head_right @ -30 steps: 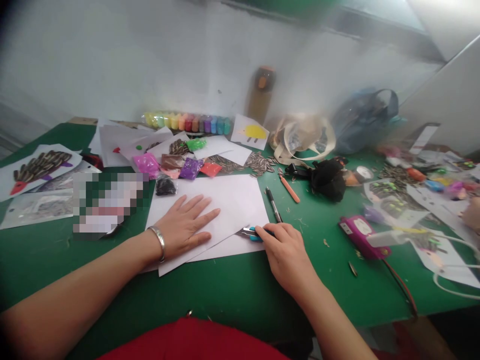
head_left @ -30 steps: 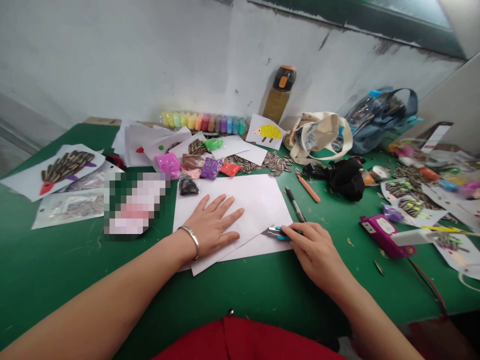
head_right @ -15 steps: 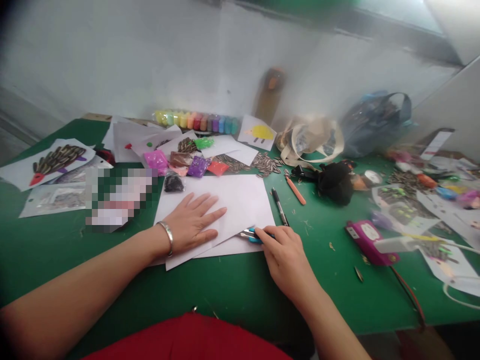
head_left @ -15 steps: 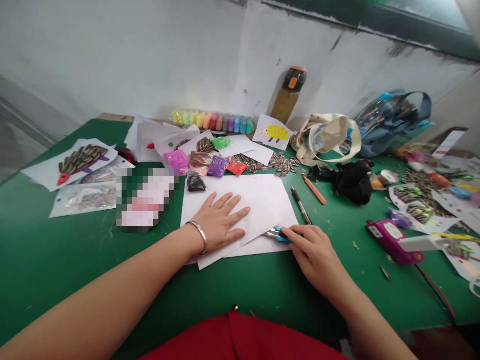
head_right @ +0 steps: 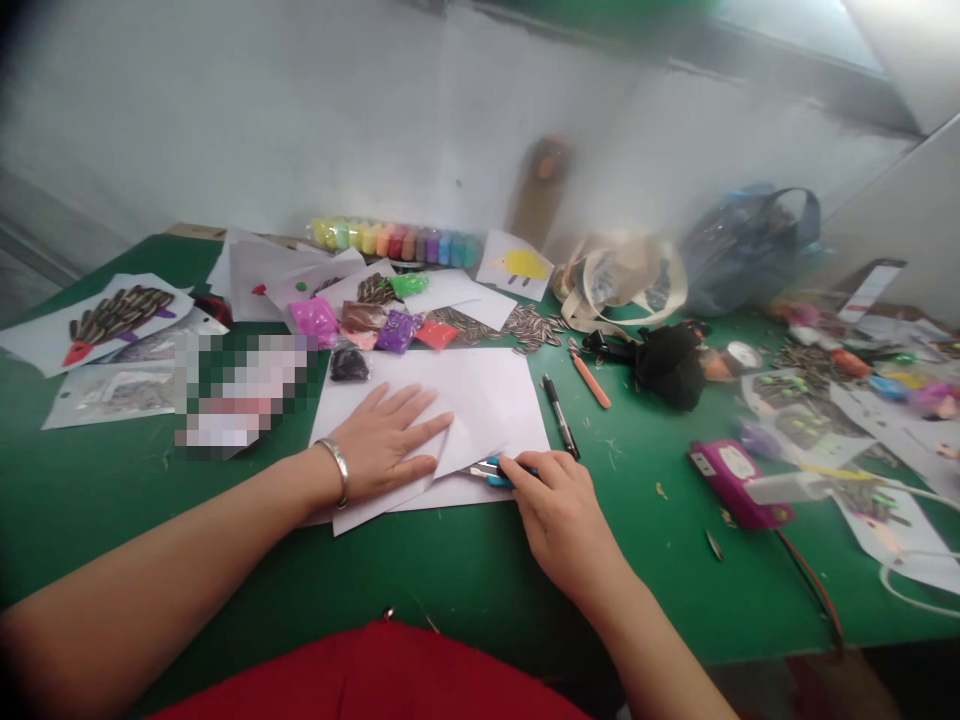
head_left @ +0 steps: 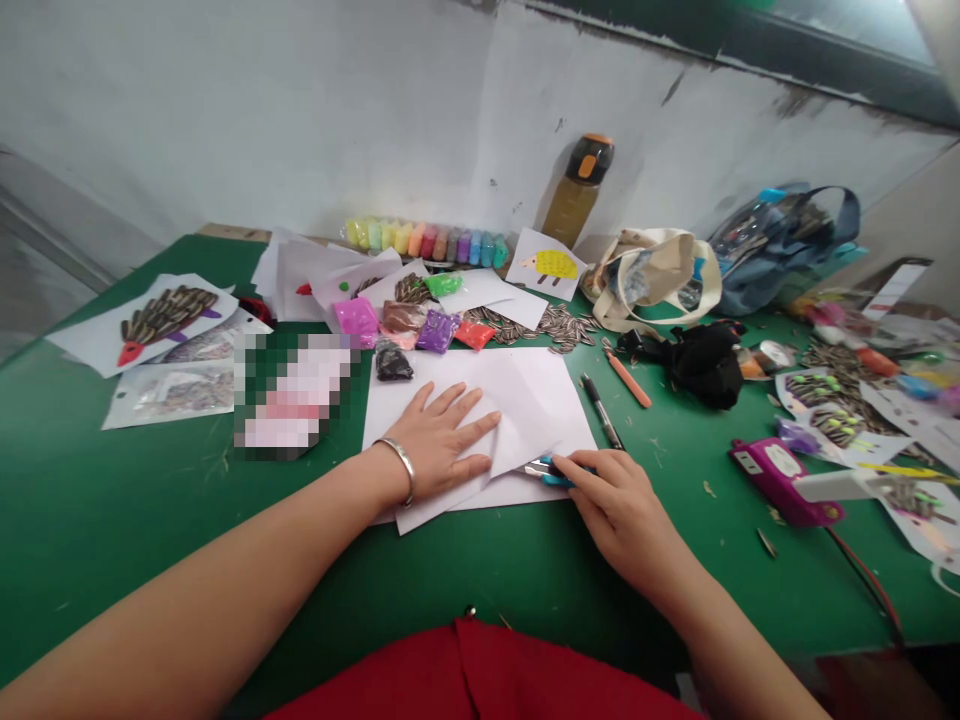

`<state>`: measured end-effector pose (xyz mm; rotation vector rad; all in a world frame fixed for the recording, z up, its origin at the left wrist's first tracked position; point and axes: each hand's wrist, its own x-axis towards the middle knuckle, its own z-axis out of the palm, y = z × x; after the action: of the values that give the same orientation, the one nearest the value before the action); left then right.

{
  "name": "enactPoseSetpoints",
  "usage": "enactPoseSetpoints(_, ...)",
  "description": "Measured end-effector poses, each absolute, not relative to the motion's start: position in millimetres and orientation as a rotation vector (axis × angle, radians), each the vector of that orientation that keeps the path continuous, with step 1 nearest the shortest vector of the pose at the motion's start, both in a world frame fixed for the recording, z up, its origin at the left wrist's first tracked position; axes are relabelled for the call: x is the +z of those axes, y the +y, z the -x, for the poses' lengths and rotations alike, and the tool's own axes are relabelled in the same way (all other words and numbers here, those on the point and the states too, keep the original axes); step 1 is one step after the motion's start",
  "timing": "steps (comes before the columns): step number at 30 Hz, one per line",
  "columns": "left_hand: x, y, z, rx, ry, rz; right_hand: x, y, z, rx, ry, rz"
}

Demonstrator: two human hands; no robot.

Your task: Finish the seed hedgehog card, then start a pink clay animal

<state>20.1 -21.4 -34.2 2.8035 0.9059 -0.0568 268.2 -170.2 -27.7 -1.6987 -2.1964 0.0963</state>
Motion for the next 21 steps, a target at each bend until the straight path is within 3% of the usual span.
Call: enactPoseSetpoints(21, -34, -22, -19, -0.073, 0.897, -2.775, -30, -174, -262, 0.138, -2.216, 1.682)
